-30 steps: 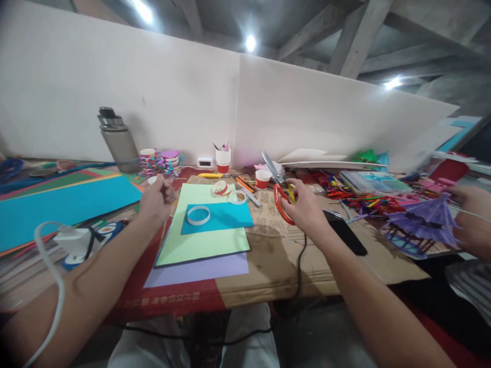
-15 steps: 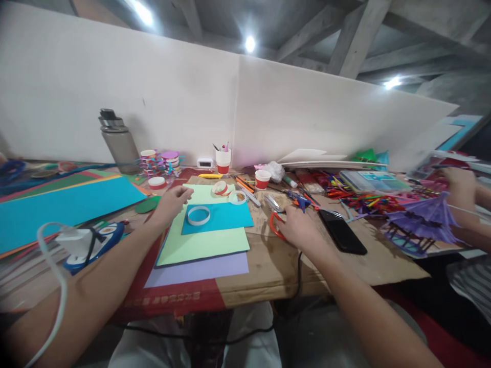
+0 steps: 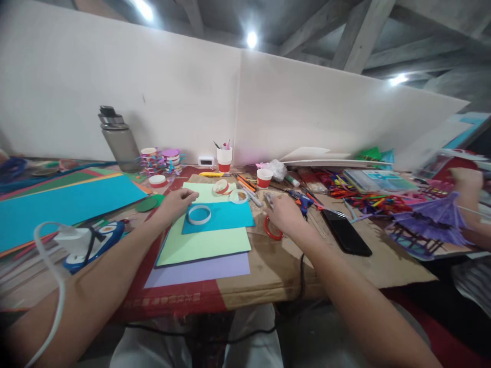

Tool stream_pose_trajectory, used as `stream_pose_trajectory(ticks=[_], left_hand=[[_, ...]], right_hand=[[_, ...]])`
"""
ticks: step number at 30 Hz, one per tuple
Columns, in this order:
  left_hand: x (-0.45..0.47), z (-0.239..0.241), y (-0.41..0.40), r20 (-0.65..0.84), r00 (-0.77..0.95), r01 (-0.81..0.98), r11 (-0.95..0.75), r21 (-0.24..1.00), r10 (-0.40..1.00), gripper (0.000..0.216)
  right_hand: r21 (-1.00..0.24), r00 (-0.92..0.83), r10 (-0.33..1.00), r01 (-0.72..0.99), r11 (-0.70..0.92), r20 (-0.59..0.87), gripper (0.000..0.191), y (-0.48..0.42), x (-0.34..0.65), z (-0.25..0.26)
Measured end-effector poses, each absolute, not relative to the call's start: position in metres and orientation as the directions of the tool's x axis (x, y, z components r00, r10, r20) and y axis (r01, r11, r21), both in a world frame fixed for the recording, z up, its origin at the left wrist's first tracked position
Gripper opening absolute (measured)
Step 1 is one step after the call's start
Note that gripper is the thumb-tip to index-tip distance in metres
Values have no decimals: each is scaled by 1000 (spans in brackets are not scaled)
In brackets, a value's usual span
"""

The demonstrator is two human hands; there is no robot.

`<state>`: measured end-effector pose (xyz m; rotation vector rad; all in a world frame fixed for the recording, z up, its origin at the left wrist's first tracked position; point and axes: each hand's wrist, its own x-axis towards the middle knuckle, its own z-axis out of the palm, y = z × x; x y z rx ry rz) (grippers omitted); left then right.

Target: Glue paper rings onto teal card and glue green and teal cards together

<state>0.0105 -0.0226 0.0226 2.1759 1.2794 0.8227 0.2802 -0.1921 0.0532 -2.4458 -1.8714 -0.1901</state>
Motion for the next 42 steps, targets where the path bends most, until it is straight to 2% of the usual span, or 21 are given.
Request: stream_pose_trajectory(ticks=[5,10,13,18,22,26,30,35,42], left_hand=[[9,21,-20,244,437,586,-480,652,866,43],[7,23,-19,192,477,578,-471,666,858,46],[4,26,-19,153,556,558,-504,659,817,49],[-1,31,-22,45,708,568,-606,557,705,64],[-3,34,-26,-26,738,612,-652,447,675,73],[-4,34,-28,-31,747,605,-661,444,664,73],[-6,36,-29,-34,742,598,-639,484,669,73],[-9,43,-30,-42,729,596,-602,532,684,74],[-9,43,-32,-53,765,581,-652,488,642,71]], right_hand=[[-66,119,972,992,-108,203,26,-157,263,52],[-88,123,973,990,-108,194,22,-129,258,45],[-124,128,960,987,-100,248,25,-127,256,39],[-263,92,901,964,25,424,22,-133,262,25],[-330,118,888,943,40,444,21,-137,273,23],[-375,182,891,927,-14,416,22,-144,275,32],[-379,201,898,924,-41,392,21,-147,273,37],[-362,144,908,932,10,394,20,-144,273,32],[-362,130,904,932,29,407,19,-146,269,33]])
